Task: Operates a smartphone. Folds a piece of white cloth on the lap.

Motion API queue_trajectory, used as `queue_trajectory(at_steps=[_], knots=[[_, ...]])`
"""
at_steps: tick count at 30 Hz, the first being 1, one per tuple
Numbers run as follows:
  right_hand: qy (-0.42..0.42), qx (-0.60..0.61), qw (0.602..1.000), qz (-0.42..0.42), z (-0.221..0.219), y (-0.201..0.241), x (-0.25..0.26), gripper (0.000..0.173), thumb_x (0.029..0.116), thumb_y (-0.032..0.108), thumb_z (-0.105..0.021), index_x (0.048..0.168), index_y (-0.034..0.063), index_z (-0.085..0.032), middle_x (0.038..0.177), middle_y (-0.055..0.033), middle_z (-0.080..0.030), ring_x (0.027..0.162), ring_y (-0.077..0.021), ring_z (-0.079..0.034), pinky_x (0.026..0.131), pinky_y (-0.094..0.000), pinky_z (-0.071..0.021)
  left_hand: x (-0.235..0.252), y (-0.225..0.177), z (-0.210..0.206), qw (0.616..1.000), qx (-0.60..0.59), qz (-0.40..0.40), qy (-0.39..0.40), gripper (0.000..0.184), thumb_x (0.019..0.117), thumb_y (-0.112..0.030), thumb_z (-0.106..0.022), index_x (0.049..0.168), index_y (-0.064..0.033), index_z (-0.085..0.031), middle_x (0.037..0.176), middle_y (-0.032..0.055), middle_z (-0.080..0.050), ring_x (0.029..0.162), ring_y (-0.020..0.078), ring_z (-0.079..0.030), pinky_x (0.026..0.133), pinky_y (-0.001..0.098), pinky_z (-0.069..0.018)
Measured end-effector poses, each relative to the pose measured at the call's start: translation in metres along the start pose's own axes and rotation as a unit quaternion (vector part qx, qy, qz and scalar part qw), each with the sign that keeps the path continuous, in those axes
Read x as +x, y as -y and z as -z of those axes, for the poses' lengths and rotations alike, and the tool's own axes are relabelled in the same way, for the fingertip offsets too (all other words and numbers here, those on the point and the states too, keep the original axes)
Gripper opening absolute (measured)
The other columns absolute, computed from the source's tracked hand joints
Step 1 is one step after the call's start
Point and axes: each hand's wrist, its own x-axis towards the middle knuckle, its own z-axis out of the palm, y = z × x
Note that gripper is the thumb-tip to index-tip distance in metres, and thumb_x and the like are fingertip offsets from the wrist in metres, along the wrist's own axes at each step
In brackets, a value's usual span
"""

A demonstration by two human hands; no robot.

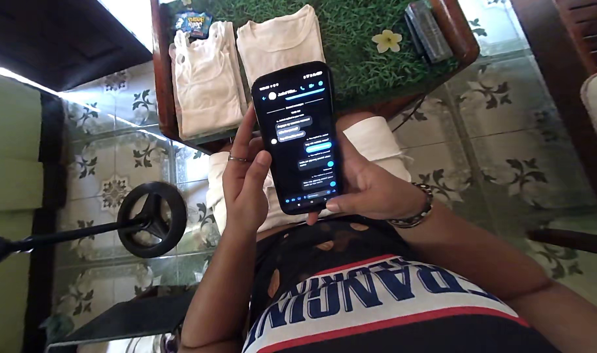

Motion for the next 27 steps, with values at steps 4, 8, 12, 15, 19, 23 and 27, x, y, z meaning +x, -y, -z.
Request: queue_trajectory(at_steps=[4, 8, 12, 15, 19, 23, 27], knots=[[0.009, 0.009, 1.0, 0.001, 0.0, -0.0003, 0.0002, 0.098, 0.09, -0.016, -0.054, 0.158, 0.0326, -0.003, 0.142, -0.0111, -0.053, 0.119, -0.034, -0.065, 0.088, -0.048, -0.063, -0.0003, 0.0005, 0.0004, 1.0, 0.01, 0.001, -0.003, 0.052, 0.1086, -0.021, -0.041, 0.157, -0.007, -0.031, 0.131, 0.0018, -0.065, 0.113, 0.0119, -0.066, 0.099, 0.0351, -0.0558], [0.005, 0.016, 1.0, -0.005, -0.0007, 0.0001, 0.0005, 0.1, 0.089, -0.018, -0.053, 0.158, 0.0317, -0.002, 0.142, -0.012, -0.053, 0.118, -0.0343, -0.066, 0.088, -0.048, -0.0629, 0.0, 0.001, 0.0001, 1.0, 0.004, 0.007, -0.005, 0.051, 0.1083, -0.02, -0.04, 0.158, -0.0075, -0.031, 0.129, 0.0022, -0.065, 0.112, 0.0126, -0.066, 0.098, 0.0359, -0.0563], [0.002, 0.013, 1.0, -0.002, 0.0002, -0.0012, 0.0001, 0.1, 0.0885, -0.018, -0.054, 0.159, 0.0311, -0.003, 0.142, -0.012, -0.053, 0.118, -0.0343, -0.066, 0.088, -0.0481, -0.0632, 0.0001, 0.0015, -0.0002, 1.0, 0.007, 0.008, -0.004, 0.052, 0.108, -0.018, -0.038, 0.158, -0.0072, -0.03, 0.13, 0.0025, -0.064, 0.113, 0.0125, -0.066, 0.099, 0.0354, -0.0557], [0.001, 0.011, 1.0, -0.001, 0.0001, -0.0012, 0.0005, 0.099, 0.0879, -0.019, -0.052, 0.158, 0.031, -0.003, 0.142, -0.012, -0.053, 0.118, -0.0341, -0.066, 0.087, -0.0481, -0.0633, -0.0001, 0.0018, -0.0007, 1.0, 0.009, 0.009, -0.001, 0.051, 0.108, -0.016, -0.037, 0.158, -0.0078, -0.031, 0.133, 0.0031, -0.064, 0.115, 0.013, -0.065, 0.1, 0.0359, -0.0549], [-0.002, 0.011, 1.0, -0.001, 0.0003, -0.0018, -0.0003, 0.098, 0.0886, -0.018, -0.05, 0.158, 0.0312, -0.003, 0.141, -0.012, -0.054, 0.117, -0.0334, -0.066, 0.087, -0.0473, -0.0634, -0.0008, 0.0016, -0.0013, 1.0, 0.009, 0.011, -0.003, 0.051, 0.1083, -0.018, -0.038, 0.158, -0.0081, -0.031, 0.134, 0.0032, -0.063, 0.116, 0.0132, -0.065, 0.101, 0.0363, -0.0547], [-0.014, 0.005, 1.0, 0.0, -0.0013, -0.001, -0.0002, 0.097, 0.0892, -0.015, -0.053, 0.158, 0.0325, -0.004, 0.139, -0.01, -0.055, 0.115, -0.0313, -0.067, 0.085, -0.0453, -0.0641, -0.0015, 0.0009, -0.0019, 1.0, 0.008, 0.003, -0.005, 0.051, 0.1086, -0.02, -0.04, 0.158, -0.009, -0.032, 0.132, 0.0013, -0.064, 0.114, 0.0115, -0.065, 0.1, 0.0342, -0.055], [-0.023, 0.026, 0.999, 0.007, -0.0015, -0.0027, 0.0022, 0.086, 0.0936, -0.008, -0.05, 0.158, 0.0306, -0.008, 0.138, -0.0131, -0.055, 0.114, -0.0327, -0.067, 0.082, -0.0467, -0.0641, -0.002, 0.0009, -0.0013, 1.0, 0.007, -0.003, -0.006, 0.051, 0.108, -0.018, -0.039, 0.157, -0.009, -0.033, 0.134, 0.0018, -0.063, 0.114, 0.0117, -0.065, 0.099, 0.0338, -0.0553]])
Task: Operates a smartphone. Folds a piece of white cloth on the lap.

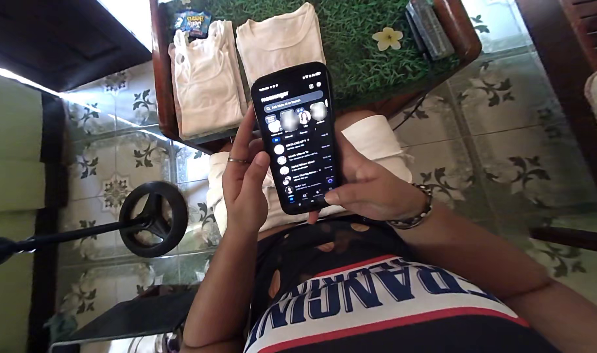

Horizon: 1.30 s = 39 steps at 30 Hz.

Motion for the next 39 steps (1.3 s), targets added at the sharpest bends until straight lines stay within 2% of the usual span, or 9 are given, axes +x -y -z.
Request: queue_trajectory(at_steps=[3, 6, 11, 16, 24, 29, 35, 39], knots=[[-0.032, 0.01, 0.999, -0.011, -0.003, 0.0, 0.001, 0.062, 0.1007, 0.001, -0.047, 0.153, 0.0285, -0.028, 0.132, -0.0119, -0.062, 0.107, -0.0289, -0.07, 0.079, -0.0425, -0.0642, 0.0, 0.001, 0.0, 1.0, -0.006, -0.001, 0.0, 0.051, 0.1075, -0.018, -0.04, 0.157, -0.0098, -0.034, 0.133, 0.0017, -0.063, 0.114, 0.0117, -0.065, 0.099, 0.0337, -0.0553], [-0.063, 0.02, 0.998, -0.022, -0.007, 0.001, 0.002, 0.049, 0.1049, 0.008, -0.043, 0.15, 0.0261, -0.036, 0.129, -0.0133, -0.063, 0.106, -0.0288, -0.071, 0.077, -0.0416, -0.0646, 0.0, 0.001, 0.0, 1.0, -0.009, 0.0, 0.005, 0.051, 0.1077, -0.017, -0.039, 0.157, -0.01, -0.033, 0.131, 0.0014, -0.064, 0.112, 0.0116, -0.065, 0.098, 0.0337, -0.0555], [-0.079, 0.036, 0.996, -0.031, -0.009, 0.0, 0.003, 0.044, 0.1074, 0.015, -0.045, 0.149, 0.0268, -0.037, 0.129, -0.0138, -0.064, 0.106, -0.0293, -0.071, 0.076, -0.0422, -0.065, 0.0, 0.002, 0.001, 1.0, -0.014, 0.006, 0.009, 0.051, 0.1079, -0.017, -0.038, 0.158, -0.0093, -0.032, 0.132, 0.0026, -0.063, 0.113, 0.0123, -0.065, 0.099, 0.0345, -0.0555], [-0.079, 0.035, 0.996, -0.03, -0.009, -0.001, 0.003, 0.046, 0.1049, 0.009, -0.045, 0.147, 0.0255, -0.039, 0.127, -0.0143, -0.064, 0.104, -0.0294, -0.071, 0.075, -0.042, -0.065, 0.0, 0.003, 0.001, 1.0, -0.009, 0.01, 0.004, 0.051, 0.1074, -0.016, -0.038, 0.158, -0.0089, -0.031, 0.132, 0.0029, -0.063, 0.113, 0.0126, -0.065, 0.098, 0.0347, -0.0558], [-0.082, 0.034, 0.996, -0.028, -0.01, -0.002, 0.003, 0.043, 0.1078, 0.014, -0.043, 0.149, 0.0266, -0.037, 0.127, -0.0145, -0.064, 0.103, -0.0293, -0.072, 0.074, -0.0405, -0.0651, -0.001, 0.005, 0.001, 1.0, -0.011, 0.012, 0.003, 0.052, 0.1072, -0.014, -0.037, 0.158, -0.0088, -0.031, 0.133, 0.0037, -0.063, 0.113, 0.0134, -0.066, 0.098, 0.0353, -0.0558], [-0.105, 0.037, 0.993, -0.036, -0.01, -0.002, 0.004, 0.037, 0.109, 0.024, -0.044, 0.146, 0.0267, -0.04, 0.127, -0.0137, -0.065, 0.105, -0.0291, -0.072, 0.074, -0.0411, -0.0651, -0.002, 0.005, 0.0, 1.0, -0.017, 0.011, 0.006, 0.053, 0.1065, -0.013, -0.038, 0.158, -0.0102, -0.031, 0.135, 0.0028, -0.061, 0.114, 0.0128, -0.065, 0.099, 0.0348, -0.0552], [-0.126, 0.03, 0.991, -0.045, -0.012, -0.001, 0.005, 0.039, 0.1099, 0.034, -0.041, 0.148, 0.0278, -0.039, 0.129, -0.0135, -0.065, 0.105, -0.0295, -0.072, 0.074, -0.0413, -0.0652, -0.002, 0.005, 0.0, 1.0, -0.012, 0.01, 0.006, 0.052, 0.1069, -0.015, -0.041, 0.158, -0.0107, -0.031, 0.135, 0.001, -0.062, 0.115, 0.012, -0.065, 0.1, 0.0345, -0.055], [-0.124, 0.031, 0.991, -0.044, -0.011, -0.001, 0.005, 0.038, 0.109, 0.027, -0.043, 0.147, 0.0265, -0.039, 0.127, -0.0142, -0.065, 0.104, -0.0294, -0.072, 0.073, -0.041, -0.065, -0.002, 0.006, 0.0, 1.0, -0.01, 0.011, 0.006, 0.053, 0.1063, -0.013, -0.041, 0.158, -0.0108, -0.031, 0.133, 0.0014, -0.063, 0.114, 0.0122, -0.065, 0.099, 0.0345, -0.0556]])
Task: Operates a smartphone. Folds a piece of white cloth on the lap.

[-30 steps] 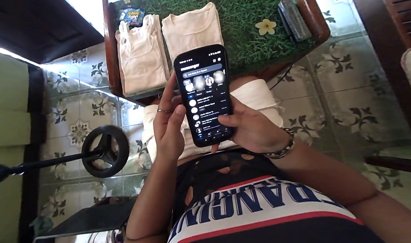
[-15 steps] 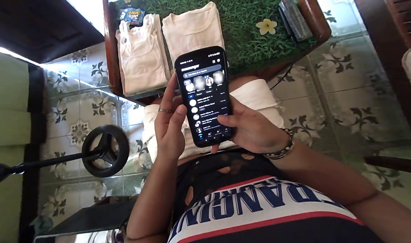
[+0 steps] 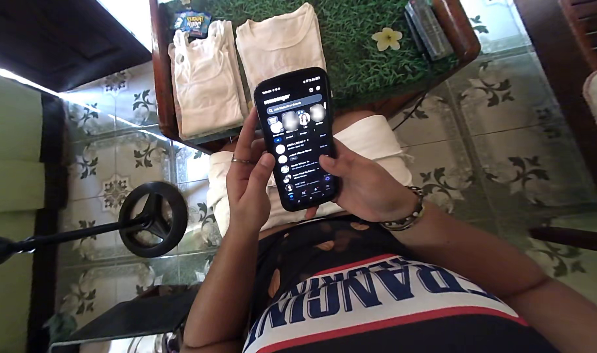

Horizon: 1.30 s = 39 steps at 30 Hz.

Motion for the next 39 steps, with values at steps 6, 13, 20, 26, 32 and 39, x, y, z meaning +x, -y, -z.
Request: queue_trajectory(at_steps=[6, 13, 20, 26, 32, 39], knots=[[-0.022, 0.004, 1.0, -0.005, -0.001, 0.0, 0.0, 0.037, 0.1097, 0.021, -0.038, 0.146, 0.0236, -0.042, 0.125, -0.0149, -0.066, 0.102, -0.03, -0.072, 0.072, -0.0417, -0.065, 0.0, 0.0, 0.0, 1.0, 0.001, 0.0, 0.001, 0.053, 0.1065, -0.013, -0.041, 0.158, -0.0101, -0.03, 0.133, 0.0018, -0.062, 0.114, 0.0126, -0.065, 0.099, 0.0346, -0.0555], [-0.023, 0.002, 1.0, -0.004, 0.0, 0.0, 0.001, 0.036, 0.1101, 0.032, -0.041, 0.145, 0.0245, -0.043, 0.125, -0.0137, -0.066, 0.102, -0.0288, -0.072, 0.072, -0.0407, -0.0651, 0.0, 0.0, -0.001, 1.0, 0.002, 0.002, 0.005, 0.053, 0.1071, -0.018, -0.044, 0.158, -0.0114, -0.031, 0.132, 0.0008, -0.064, 0.114, 0.0125, -0.066, 0.099, 0.0344, -0.0555], [-0.019, 0.003, 1.0, -0.005, 0.0, -0.001, 0.001, 0.041, 0.1058, 0.009, -0.039, 0.144, 0.0226, -0.044, 0.124, -0.0148, -0.067, 0.1, -0.0288, -0.073, 0.072, -0.0409, -0.065, -0.001, 0.001, -0.001, 1.0, 0.004, 0.004, -0.003, 0.053, 0.1065, -0.014, -0.042, 0.158, -0.0104, -0.03, 0.131, 0.0007, -0.064, 0.113, 0.0118, -0.066, 0.099, 0.034, -0.0555], [-0.021, 0.008, 1.0, -0.01, 0.0, -0.002, 0.0, 0.039, 0.107, 0.013, -0.041, 0.145, 0.0233, -0.043, 0.125, -0.0154, -0.066, 0.102, -0.0299, -0.072, 0.072, -0.042, -0.065, -0.001, 0.001, 0.0, 1.0, 0.005, 0.008, -0.004, 0.054, 0.1066, -0.015, -0.043, 0.158, -0.0107, -0.03, 0.131, 0.0011, -0.063, 0.113, 0.0122, -0.065, 0.1, 0.0341, -0.055], [0.053, -0.027, 0.998, 0.006, 0.007, -0.005, 0.0, 0.063, 0.0951, -0.006, -0.052, 0.148, 0.0241, -0.034, 0.128, -0.0122, -0.064, 0.106, -0.0288, -0.07, 0.08, -0.0427, -0.0642, -0.001, 0.002, 0.001, 1.0, 0.001, 0.009, -0.003, 0.053, 0.1065, -0.014, -0.043, 0.158, -0.0107, -0.03, 0.134, 0.0014, -0.062, 0.113, 0.0124, -0.066, 0.098, 0.0344, -0.0563], [0.101, -0.036, 0.994, 0.007, 0.01, -0.007, -0.001, 0.092, 0.0853, -0.02, -0.055, 0.154, 0.0285, -0.019, 0.135, -0.0108, -0.059, 0.113, -0.0304, -0.068, 0.086, -0.0443, -0.0635, -0.003, 0.001, 0.0, 1.0, 0.009, 0.017, -0.016, 0.054, 0.1059, -0.012, -0.042, 0.158, -0.0107, -0.029, 0.133, 0.0002, -0.061, 0.111, 0.0109, -0.066, 0.096, 0.033, -0.0569]])
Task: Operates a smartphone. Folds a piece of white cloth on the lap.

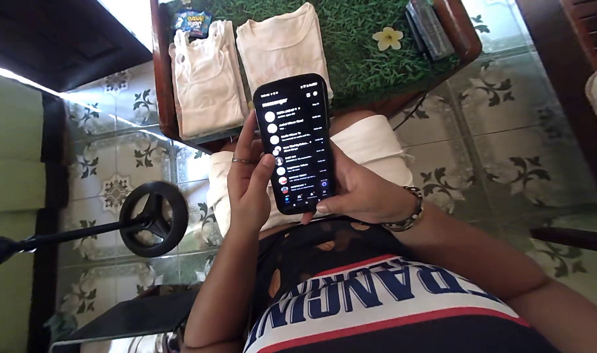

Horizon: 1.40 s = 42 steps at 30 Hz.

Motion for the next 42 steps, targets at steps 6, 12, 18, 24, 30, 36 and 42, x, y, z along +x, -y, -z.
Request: queue_trajectory(at_steps=[6, 12, 18, 24, 30, 36, 42], knots=[[0.012, 0.002, 1.0, 0.004, 0.003, -0.002, 0.0, 0.093, 0.0847, -0.021, -0.054, 0.154, 0.028, -0.018, 0.136, -0.0116, -0.058, 0.115, -0.0314, -0.068, 0.087, -0.0453, -0.0632, -0.001, 0.001, 0.0, 1.0, -0.008, 0.002, 0.001, 0.053, 0.1063, -0.011, -0.042, 0.158, -0.011, -0.029, 0.134, 0.0011, -0.061, 0.112, 0.0119, -0.066, 0.096, 0.0337, -0.0571], [0.013, -0.002, 1.0, 0.003, 0.002, -0.002, 0.0, 0.092, 0.0847, -0.021, -0.054, 0.154, 0.0285, -0.017, 0.137, -0.0113, -0.057, 0.115, -0.0312, -0.068, 0.087, -0.0449, -0.0633, -0.002, 0.002, 0.0, 1.0, 0.0, 0.001, -0.001, 0.054, 0.1059, -0.01, -0.041, 0.158, -0.0104, -0.029, 0.134, 0.0008, -0.061, 0.112, 0.0115, -0.066, 0.096, 0.0336, -0.0568], [0.01, -0.003, 1.0, 0.008, 0.005, -0.003, 0.0, 0.09, 0.0866, -0.018, -0.054, 0.155, 0.0287, -0.018, 0.136, -0.011, -0.058, 0.114, -0.0306, -0.068, 0.086, -0.045, -0.0634, -0.001, 0.004, 0.0, 1.0, -0.013, 0.005, -0.003, 0.053, 0.1061, -0.011, -0.041, 0.158, -0.0121, -0.03, 0.134, -0.0005, -0.061, 0.113, 0.0111, -0.065, 0.097, 0.0333, -0.0566], [0.028, 0.139, 0.99, 0.013, 0.027, -0.011, 0.004, 0.058, 0.1011, 0.054, -0.053, 0.152, 0.0318, -0.038, 0.146, -0.0088, -0.055, 0.131, -0.0331, -0.056, 0.101, -0.0556, -0.0533, 0.001, 0.013, -0.012, 0.994, 0.045, 0.078, 0.061, 0.074, 0.1065, -0.054, -0.038, 0.164, -0.0237, -0.004, 0.154, -0.004, -0.044, 0.125, 0.0059, -0.057, 0.104, 0.0324, -0.0527], [-0.091, 0.181, 0.979, -0.008, 0.042, -0.017, 0.007, 0.056, 0.0997, 0.06, -0.05, 0.136, 0.0175, -0.057, 0.129, -0.0084, -0.068, 0.119, -0.0281, -0.065, 0.095, -0.0526, -0.0576, 0.007, 0.049, -0.016, 0.982, 0.127, 0.103, 0.092, 0.103, 0.1002, -0.068, -0.038, 0.161, 0.0029, 0.005, 0.166, 0.0255, -0.014, 0.148, 0.0152, -0.036, 0.121, 0.0339, -0.0344], [-0.139, 0.17, 0.975, -0.026, 0.07, -0.009, 0.016, 0.06, 0.1, 0.063, -0.046, 0.137, 0.0167, -0.055, 0.127, -0.0109, -0.069, 0.116, -0.0302, -0.067, 0.091, -0.0528, -0.059, 0.038, 0.068, -0.018, 0.973, 0.126, 0.141, 0.134, 0.099, 0.1017, -0.058, -0.042, 0.16, 0.0034, 0.01, 0.167, 0.025, -0.011, 0.15, 0.0152, -0.032, 0.121, 0.0346, -0.0347], [-0.362, -0.021, 0.932, 0.004, 0.114, 0.036, 0.036, 0.044, 0.1058, 0.011, -0.045, 0.148, 0.0085, -0.033, 0.113, -0.015, -0.069, 0.092, -0.0314, -0.073, 0.071, -0.0503, -0.0641, 0.062, 0.071, 0.048, 0.934, 0.336, 0.115, 0.05, 0.072, 0.0977, -0.041, -0.063, 0.156, -0.0055, -0.039, 0.159, 0.0218, -0.036, 0.144, 0.0325, -0.041, 0.115, 0.0513, -0.0395]])
